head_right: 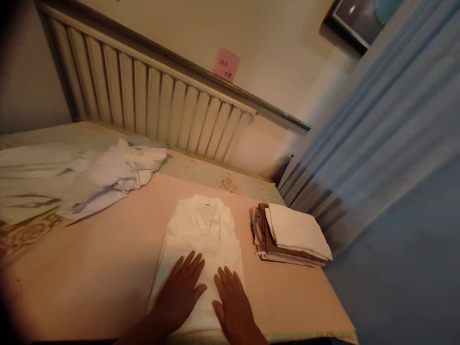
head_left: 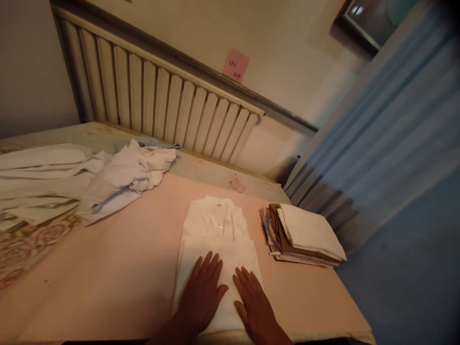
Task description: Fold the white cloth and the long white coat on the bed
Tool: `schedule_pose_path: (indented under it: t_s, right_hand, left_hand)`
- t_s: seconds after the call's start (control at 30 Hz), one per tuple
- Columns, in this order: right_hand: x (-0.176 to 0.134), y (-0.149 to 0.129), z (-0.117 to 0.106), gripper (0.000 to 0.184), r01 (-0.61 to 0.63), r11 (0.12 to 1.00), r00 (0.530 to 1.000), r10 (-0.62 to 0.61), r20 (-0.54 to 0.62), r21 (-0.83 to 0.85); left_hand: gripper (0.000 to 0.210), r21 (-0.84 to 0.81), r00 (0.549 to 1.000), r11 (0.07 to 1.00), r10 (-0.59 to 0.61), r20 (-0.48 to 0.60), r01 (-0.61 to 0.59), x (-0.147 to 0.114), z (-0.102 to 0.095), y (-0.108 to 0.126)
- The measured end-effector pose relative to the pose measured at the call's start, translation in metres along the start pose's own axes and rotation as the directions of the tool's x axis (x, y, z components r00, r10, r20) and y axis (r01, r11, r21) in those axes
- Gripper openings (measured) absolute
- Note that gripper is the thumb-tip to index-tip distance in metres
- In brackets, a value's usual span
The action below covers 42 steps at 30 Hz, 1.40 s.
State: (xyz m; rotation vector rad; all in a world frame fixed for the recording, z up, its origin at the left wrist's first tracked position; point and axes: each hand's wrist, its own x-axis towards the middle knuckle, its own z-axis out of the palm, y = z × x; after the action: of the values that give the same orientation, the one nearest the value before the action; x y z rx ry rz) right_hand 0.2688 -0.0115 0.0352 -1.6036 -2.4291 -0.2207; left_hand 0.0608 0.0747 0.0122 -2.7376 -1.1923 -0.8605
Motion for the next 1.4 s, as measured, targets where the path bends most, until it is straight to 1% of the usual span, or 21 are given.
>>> schedule_pose_path:
  t_s: [0.1,0.2,0.27,0.33,0.4,0.47,0.53,0.6,0.67,0.73,0.83,0.97,1.0,1.07,1.1,1.2,1.27,1.33,1.4]
  right_hand:
    - [-0.006,0.004,-0.001,0.064,-0.001,1.0,1.0,0.001,-0.008,0.02]
    - [0.003,0.013,0.0,0.061,-0.063,0.997,0.998,0.064,-0.015,0.049]
    - [0.018,0.023,0.004,0.058,-0.12,0.991,0.991,0.124,-0.056,0.063]
    - [0.041,0.039,0.011,0.054,-0.159,0.985,0.979,0.167,-0.119,0.073]
    - [0.068,0.058,0.023,0.052,-0.193,0.979,0.964,0.203,-0.171,0.071]
    - [0.093,0.077,0.038,0.052,-0.228,0.972,0.948,0.235,-0.214,0.059]
    - [0.114,0.095,0.054,0.053,-0.236,0.971,0.938,0.24,-0.251,0.048]
    - [0.131,0.108,0.068,0.054,-0.221,0.975,0.937,0.222,-0.269,0.036]
    - [0.142,0.116,0.079,0.053,-0.208,0.978,0.944,0.205,-0.257,0.019]
    - [0.151,0.12,0.084,0.053,-0.194,0.981,0.954,0.19,-0.231,0.004]
    - [0.162,0.121,0.085,0.053,-0.154,0.988,0.966,0.156,-0.205,0.029]
    - [0.174,0.124,0.077,0.051,-0.115,0.985,0.972,0.139,-0.192,0.129]
    - [0.177,0.127,0.074,0.049,-0.121,0.979,0.97,0.151,-0.188,0.164]
    - [0.183,0.138,0.066,0.044,-0.176,0.951,0.956,0.227,-0.187,0.253]
    - [0.186,0.145,0.062,0.042,-0.222,0.928,0.939,0.286,-0.19,0.301]
    - [0.196,0.175,0.051,0.04,-0.371,0.846,0.863,0.466,-0.194,0.383]
    - [0.205,0.196,0.047,0.039,-0.438,0.802,0.829,0.535,-0.163,0.406]
    - [0.215,0.212,0.046,0.036,-0.471,0.767,0.822,0.561,-0.098,0.434]
    - [0.224,0.221,0.048,0.035,-0.472,0.751,0.84,0.543,-0.024,0.461]
  left_hand:
    - [0.05,0.018,1.0,0.999,-0.028,0.004,0.027,0.004,0.0,-0.009]
    - [0.047,0.032,0.999,0.998,-0.054,0.0,0.054,0.009,0.003,-0.017]
    - [0.046,0.027,0.998,0.998,-0.062,-0.005,0.062,0.012,0.005,-0.019]
    - [0.043,0.019,0.996,0.995,-0.094,-0.009,0.094,0.014,0.006,-0.02]
    - [0.041,0.016,0.992,0.992,-0.123,-0.017,0.123,0.016,0.007,-0.021]
    - [0.041,0.019,0.994,0.994,-0.108,-0.024,0.109,0.016,0.006,-0.022]
    - [0.041,0.028,0.997,0.997,-0.069,-0.028,0.07,0.015,0.005,-0.025]
    - [0.041,0.034,0.998,0.998,-0.055,-0.032,0.056,0.014,0.004,-0.027]
    - [0.041,0.032,0.998,0.998,-0.06,-0.031,0.061,0.014,0.004,-0.028]
    - [0.041,0.029,0.998,0.997,-0.064,-0.022,0.065,0.015,0.004,-0.028]
    - [0.041,0.037,0.998,0.997,-0.069,-0.001,0.069,0.017,0.005,-0.028]
    - [0.041,0.037,0.998,0.997,-0.066,0.003,0.066,0.017,0.006,-0.03]
    - [0.042,0.033,0.998,0.997,-0.069,0.004,0.069,0.017,0.007,-0.03]
    - [0.042,0.029,0.997,0.997,-0.077,0.007,0.076,0.016,0.008,-0.031]
    - [0.043,0.031,0.997,0.997,-0.077,0.009,0.077,0.016,0.009,-0.031]
    - [0.044,0.045,0.998,0.997,-0.066,0.015,0.065,0.017,0.011,-0.032]
    - [0.043,0.055,0.998,0.997,-0.058,0.017,0.057,0.018,0.012,-0.033]
    - [0.043,0.069,0.999,0.997,-0.042,0.004,0.042,0.018,0.013,-0.035]
    - [0.043,0.08,1.0,0.996,-0.023,-0.017,0.024,0.017,0.015,-0.037]
